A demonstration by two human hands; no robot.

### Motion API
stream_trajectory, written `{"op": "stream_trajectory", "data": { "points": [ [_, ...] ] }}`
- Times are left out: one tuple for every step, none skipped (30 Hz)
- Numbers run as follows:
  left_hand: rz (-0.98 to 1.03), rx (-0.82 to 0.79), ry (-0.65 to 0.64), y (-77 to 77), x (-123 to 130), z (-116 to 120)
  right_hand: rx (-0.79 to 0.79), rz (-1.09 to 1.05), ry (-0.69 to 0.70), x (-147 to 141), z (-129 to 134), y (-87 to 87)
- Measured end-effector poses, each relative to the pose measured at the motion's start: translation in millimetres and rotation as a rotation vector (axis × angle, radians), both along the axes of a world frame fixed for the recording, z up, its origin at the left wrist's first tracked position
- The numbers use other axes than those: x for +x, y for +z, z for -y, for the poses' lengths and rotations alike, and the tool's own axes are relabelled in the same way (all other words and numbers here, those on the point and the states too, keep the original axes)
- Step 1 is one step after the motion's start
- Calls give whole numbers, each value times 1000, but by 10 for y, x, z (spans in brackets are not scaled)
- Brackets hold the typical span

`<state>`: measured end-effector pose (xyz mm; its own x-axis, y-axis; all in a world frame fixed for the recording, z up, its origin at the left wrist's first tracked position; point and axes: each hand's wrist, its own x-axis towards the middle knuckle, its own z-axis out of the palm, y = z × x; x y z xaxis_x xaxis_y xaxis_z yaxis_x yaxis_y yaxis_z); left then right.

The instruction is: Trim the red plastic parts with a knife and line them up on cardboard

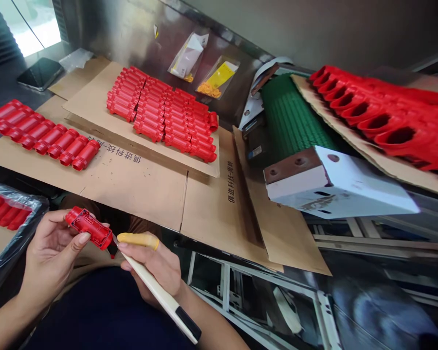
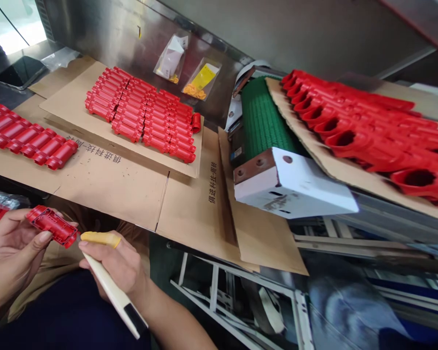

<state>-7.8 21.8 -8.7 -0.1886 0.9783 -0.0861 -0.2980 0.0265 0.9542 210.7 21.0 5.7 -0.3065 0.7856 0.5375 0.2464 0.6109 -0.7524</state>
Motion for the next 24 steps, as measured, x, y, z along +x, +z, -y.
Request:
{"op": "stream_trajectory", "data": {
  "points": [
    [-7, 1, 2, 0, 3, 1, 11, 4, -4, -9, -1, -9],
    [-13, 5, 4, 3, 7, 1, 18, 6, -10, -16, 0, -16],
    [-19, 6, 7, 9, 9, 0, 25, 8, -16, -20, 0, -21],
    [-25, 9, 9, 15, 11, -1, 32, 10, -17, -21, 1, -23],
    [-32, 8, 8, 22, 12, -1, 36, 10, -16, -20, 1, -22],
    [-38, 7, 6, 28, 11, 0, 38, 9, -12, -19, 2, -18],
    [-41, 4, 7, 31, 9, 4, 36, 9, -6, -16, 3, -14],
    [-42, -3, 7, 32, 5, 8, 30, 11, 0, -15, 5, -8],
    [-44, -14, 11, 31, 0, 14, 24, 14, 4, -14, 6, -4],
    [-47, -23, 17, 26, -5, 20, 18, 16, 4, -13, 8, -1],
    [-52, -30, 25, 19, -10, 25, 14, 21, 5, -13, 10, -1],
    [-61, -33, 35, 9, -15, 30, 5, 25, 4, -13, 10, -4],
    [-72, -34, 42, -1, -19, 33, -12, 29, 5, -12, 8, -9],
    [-80, -25, 44, -12, -21, 33, -35, 32, 13, -9, 4, -17],
    [-85, -11, 44, -23, -22, 31, -49, 35, 22, -4, -3, -26],
    [-85, -5, 40, -33, -20, 25, -49, 51, 34, 4, -13, -33],
    [-77, -9, 32, -40, -15, 17, -29, 81, 49, 14, -23, -37],
    [-58, -20, 20, -44, -8, 6, 13, 122, 71, 24, -33, -35],
    [-27, -38, 7, -45, 2, -4, 64, 165, 99, 34, -42, -29],
    [14, -62, -9, -43, 12, -12, 104, 196, 126, 41, -50, -17],
    [60, -86, -29, -38, 23, -17, 119, 194, 145, 43, -55, -3],
    [107, -103, -51, -33, 33, -16, 105, 151, 147, 36, -59, 12],
    [142, -111, -68, -27, 40, -10, 71, 74, 129, 21, -63, 22],
    [156, -116, -82, -23, 46, 1, 25, -11, 90, -3, -67, 27]
  ]
}}
